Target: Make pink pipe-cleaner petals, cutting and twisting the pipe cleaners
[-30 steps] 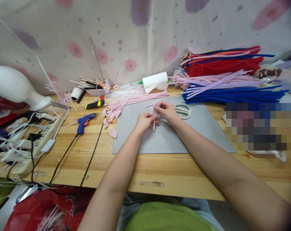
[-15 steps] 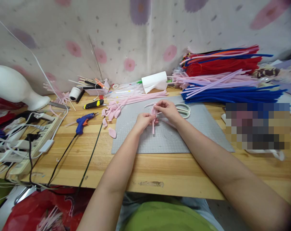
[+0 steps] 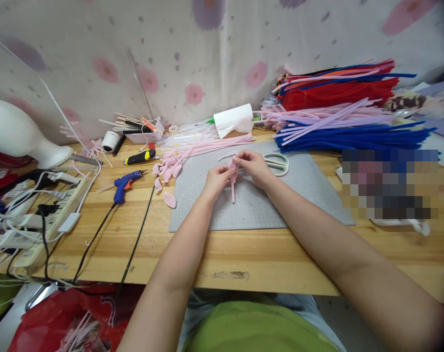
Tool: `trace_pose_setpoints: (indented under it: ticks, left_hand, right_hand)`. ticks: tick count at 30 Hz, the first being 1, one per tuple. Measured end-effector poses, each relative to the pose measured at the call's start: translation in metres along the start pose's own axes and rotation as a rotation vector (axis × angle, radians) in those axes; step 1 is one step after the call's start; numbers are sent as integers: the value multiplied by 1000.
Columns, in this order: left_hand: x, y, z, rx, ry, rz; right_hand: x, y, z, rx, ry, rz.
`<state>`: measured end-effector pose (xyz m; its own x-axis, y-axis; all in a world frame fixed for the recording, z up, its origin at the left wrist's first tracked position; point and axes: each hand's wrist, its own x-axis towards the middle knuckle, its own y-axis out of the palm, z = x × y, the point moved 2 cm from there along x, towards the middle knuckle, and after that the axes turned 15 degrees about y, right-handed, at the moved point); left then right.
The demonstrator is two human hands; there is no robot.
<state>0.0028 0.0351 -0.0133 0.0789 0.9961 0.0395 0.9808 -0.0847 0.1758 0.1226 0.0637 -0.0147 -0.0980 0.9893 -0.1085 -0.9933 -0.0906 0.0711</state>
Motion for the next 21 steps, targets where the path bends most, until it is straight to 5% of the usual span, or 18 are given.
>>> trace_pose_setpoints:
  ticks: [5, 10, 17, 21]
  left_hand:
    - [2, 3, 4, -99, 6, -106]
    - [3, 2, 4, -199, -75, -171]
    - [2, 0, 4, -50, 68, -90]
    - [0, 1, 6, 8, 12, -29]
  right_hand:
    - [2, 2, -1, -238, -245, -215]
    - [-1, 5, 1, -368, -369, -244]
    - [3, 2, -1, -244, -160, -25]
    - [3, 1, -2, -168, -116, -66]
